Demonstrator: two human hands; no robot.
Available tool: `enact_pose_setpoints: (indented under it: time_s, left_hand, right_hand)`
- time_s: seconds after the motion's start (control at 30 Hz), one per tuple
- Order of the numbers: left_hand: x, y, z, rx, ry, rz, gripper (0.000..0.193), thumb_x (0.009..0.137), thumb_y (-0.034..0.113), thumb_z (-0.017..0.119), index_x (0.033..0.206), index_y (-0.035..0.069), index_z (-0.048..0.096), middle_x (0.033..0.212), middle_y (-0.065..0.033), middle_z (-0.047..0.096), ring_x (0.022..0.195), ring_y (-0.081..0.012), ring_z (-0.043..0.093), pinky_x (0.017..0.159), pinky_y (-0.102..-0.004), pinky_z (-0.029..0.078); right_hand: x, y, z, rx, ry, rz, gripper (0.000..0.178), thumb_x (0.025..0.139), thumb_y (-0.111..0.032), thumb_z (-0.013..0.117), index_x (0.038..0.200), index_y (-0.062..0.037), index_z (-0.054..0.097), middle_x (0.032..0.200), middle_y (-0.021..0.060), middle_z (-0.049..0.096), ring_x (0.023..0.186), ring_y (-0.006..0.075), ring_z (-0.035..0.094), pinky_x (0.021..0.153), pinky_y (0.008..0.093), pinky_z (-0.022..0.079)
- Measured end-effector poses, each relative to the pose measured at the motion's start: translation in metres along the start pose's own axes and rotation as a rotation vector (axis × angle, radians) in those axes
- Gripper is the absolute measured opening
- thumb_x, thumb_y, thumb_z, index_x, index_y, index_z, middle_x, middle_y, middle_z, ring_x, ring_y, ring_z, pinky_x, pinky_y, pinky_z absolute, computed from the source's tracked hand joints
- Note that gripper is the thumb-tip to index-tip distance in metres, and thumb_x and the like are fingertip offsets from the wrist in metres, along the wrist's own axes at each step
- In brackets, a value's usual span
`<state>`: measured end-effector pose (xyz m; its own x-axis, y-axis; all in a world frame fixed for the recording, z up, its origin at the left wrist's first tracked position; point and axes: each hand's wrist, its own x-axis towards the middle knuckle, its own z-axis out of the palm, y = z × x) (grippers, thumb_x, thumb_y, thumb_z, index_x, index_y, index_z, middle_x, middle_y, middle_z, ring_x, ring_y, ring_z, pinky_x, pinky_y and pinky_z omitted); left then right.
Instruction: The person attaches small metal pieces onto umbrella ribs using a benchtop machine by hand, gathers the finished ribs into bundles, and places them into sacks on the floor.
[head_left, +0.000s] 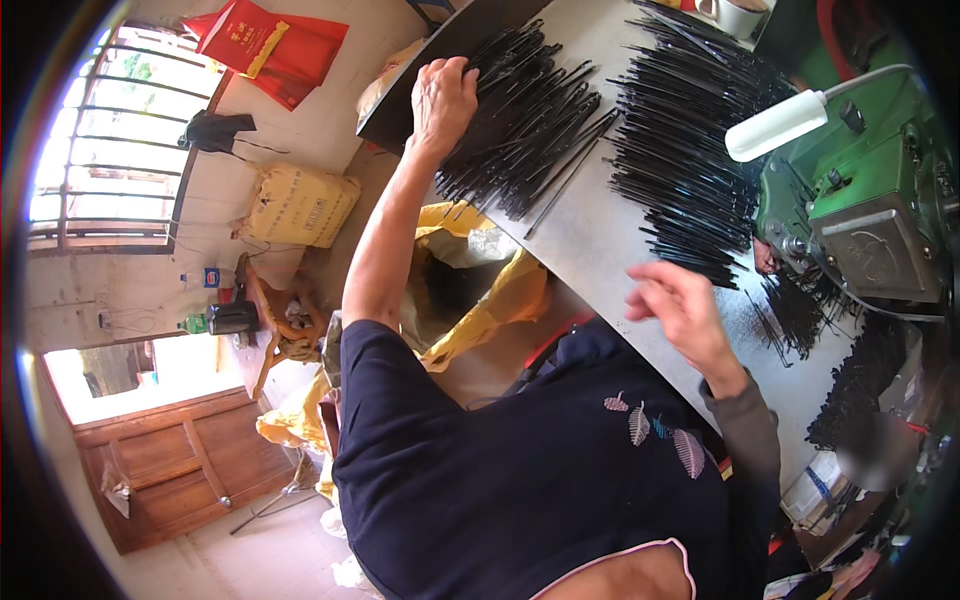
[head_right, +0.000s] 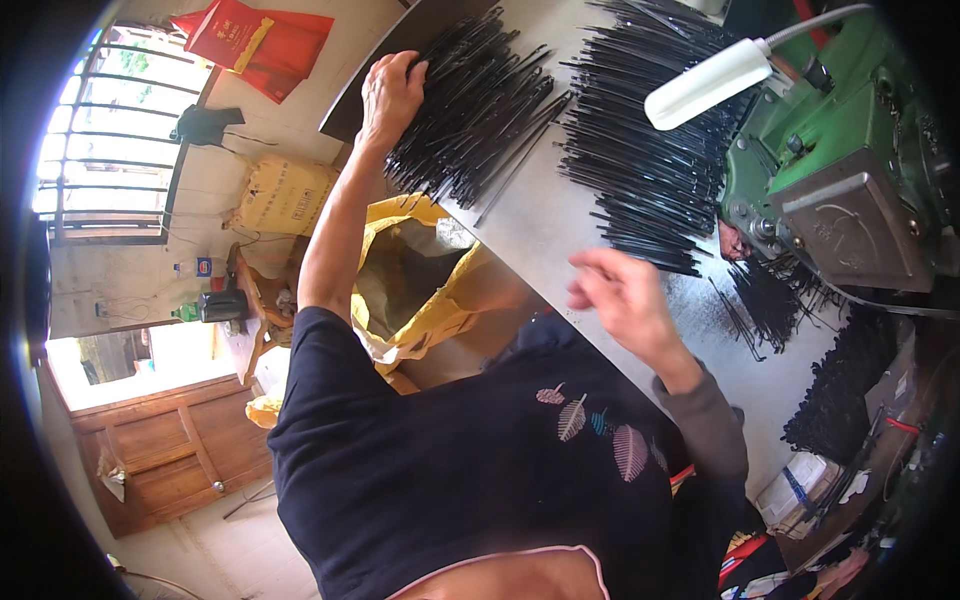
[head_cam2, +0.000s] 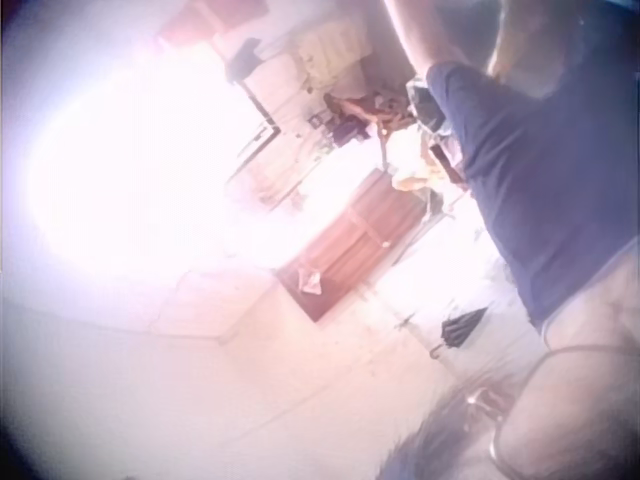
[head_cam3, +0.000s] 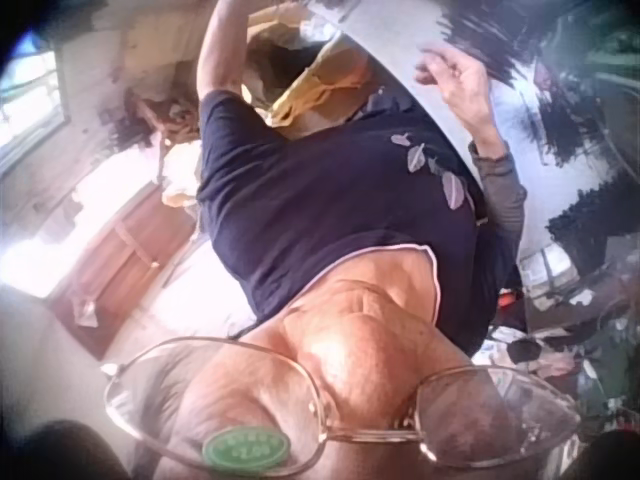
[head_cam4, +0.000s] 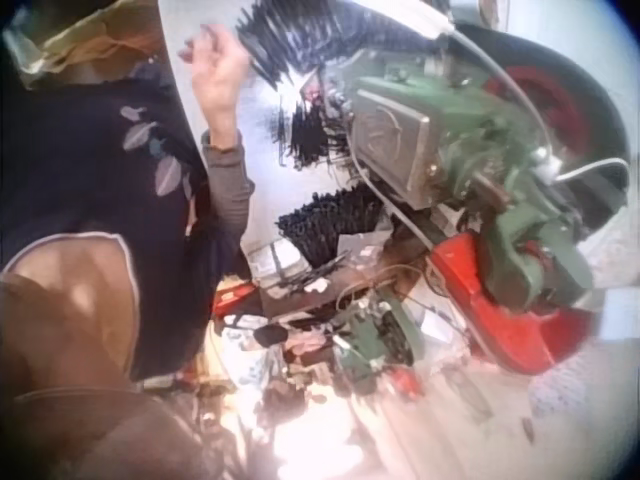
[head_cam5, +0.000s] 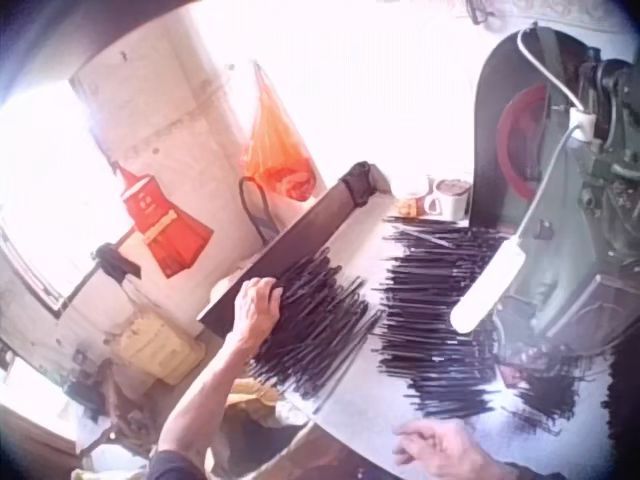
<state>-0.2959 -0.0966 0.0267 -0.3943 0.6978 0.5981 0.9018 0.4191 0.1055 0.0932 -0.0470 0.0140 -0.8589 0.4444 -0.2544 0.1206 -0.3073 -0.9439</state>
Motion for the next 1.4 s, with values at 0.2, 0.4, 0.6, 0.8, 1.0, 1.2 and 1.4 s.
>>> enact_pose_setpoints:
  time_s: [0.2, 0.4, 0.6, 0.8, 1.0, 1.2, 1.4]
  left_hand:
    - [0.003, -0.001, 0.036, 0.195, -0.264, -0.072, 0.054, 0.092, 0.049, 0.048, 0.096, -0.003, 0.062, 0.098, -0.0220, 0.064, 0.096, -0.0377, 0.060, 0.082, -0.0473, 0.047]
    - [-0.020, 0.024, 0.025, 0.058, -0.336, -0.258, 0.071, 0.089, 0.061, 0.044, 0.087, -0.008, 0.063, 0.085, -0.0279, 0.065, 0.084, -0.0418, 0.064, 0.077, -0.0476, 0.051]
    - [-0.010, 0.012, 0.023, 0.092, -0.298, -0.304, 0.074, 0.087, 0.060, 0.048, 0.094, -0.011, 0.065, 0.098, -0.0285, 0.063, 0.099, -0.0418, 0.058, 0.085, -0.0496, 0.045]
    - [0.000, -0.011, 0.040, 0.118, -0.368, -0.402, 0.081, 0.087, 0.067, 0.041, 0.094, -0.010, 0.067, 0.103, -0.0317, 0.062, 0.103, -0.0482, 0.056, 0.091, -0.0508, 0.042]
    - [-0.002, -0.012, 0.047, 0.215, -0.358, -0.229, 0.085, 0.087, 0.069, 0.032, 0.092, -0.007, 0.069, 0.103, -0.0324, 0.062, 0.103, -0.0475, 0.056, 0.094, -0.0483, 0.041]
    - [0.001, -0.007, 0.039, 0.000, -0.556, -0.363, 0.092, 0.086, 0.073, 0.026, 0.096, -0.008, 0.068, 0.101, -0.0314, 0.062, 0.103, -0.0415, 0.059, 0.093, -0.0466, 0.043]
    - [0.005, 0.008, 0.009, -0.126, -0.718, -0.344, 0.117, 0.046, 0.090, 0.060, 0.107, -0.010, 0.062, 0.107, -0.0267, 0.064, 0.108, -0.0321, 0.061, 0.095, -0.0397, 0.044]
  right_hand:
    - [0.085, 0.013, 0.047, 0.111, -0.029, -0.041, 0.051, 0.092, -0.019, 0.058, 0.127, 0.0137, 0.038, 0.112, 0.0188, 0.054, 0.098, 0.0239, 0.059, 0.078, 0.0351, 0.055]
    - [0.141, 0.004, 0.057, 0.313, -0.082, 0.085, 0.033, 0.093, -0.023, 0.058, 0.111, 0.0032, 0.050, 0.106, 0.0131, 0.057, 0.099, 0.0241, 0.058, 0.086, 0.0392, 0.051]
    - [0.164, 0.003, 0.059, 0.316, -0.068, 0.122, 0.030, 0.092, -0.024, 0.060, 0.105, 0.0017, 0.051, 0.101, 0.0135, 0.057, 0.092, 0.0256, 0.060, 0.084, 0.0409, 0.053]
    - [0.168, 0.000, 0.057, 0.326, -0.108, 0.141, 0.032, 0.092, -0.024, 0.060, 0.105, 0.0027, 0.049, 0.103, 0.0183, 0.056, 0.093, 0.0287, 0.061, 0.085, 0.0435, 0.053]
    - [0.175, 0.000, 0.055, 0.327, -0.106, 0.155, 0.033, 0.091, -0.024, 0.061, 0.105, 0.0032, 0.049, 0.100, 0.0219, 0.057, 0.091, 0.0304, 0.062, 0.083, 0.0445, 0.054]
    - [0.180, 0.004, 0.051, 0.337, -0.132, 0.150, 0.034, 0.091, -0.024, 0.062, 0.105, 0.0039, 0.050, 0.098, 0.0221, 0.058, 0.088, 0.0313, 0.062, 0.081, 0.0442, 0.054]
    - [0.190, 0.002, 0.041, 0.382, -0.222, 0.179, 0.046, 0.086, -0.028, 0.069, 0.111, 0.0053, 0.050, 0.101, 0.0232, 0.058, 0.091, 0.0337, 0.061, 0.083, 0.0473, 0.052]
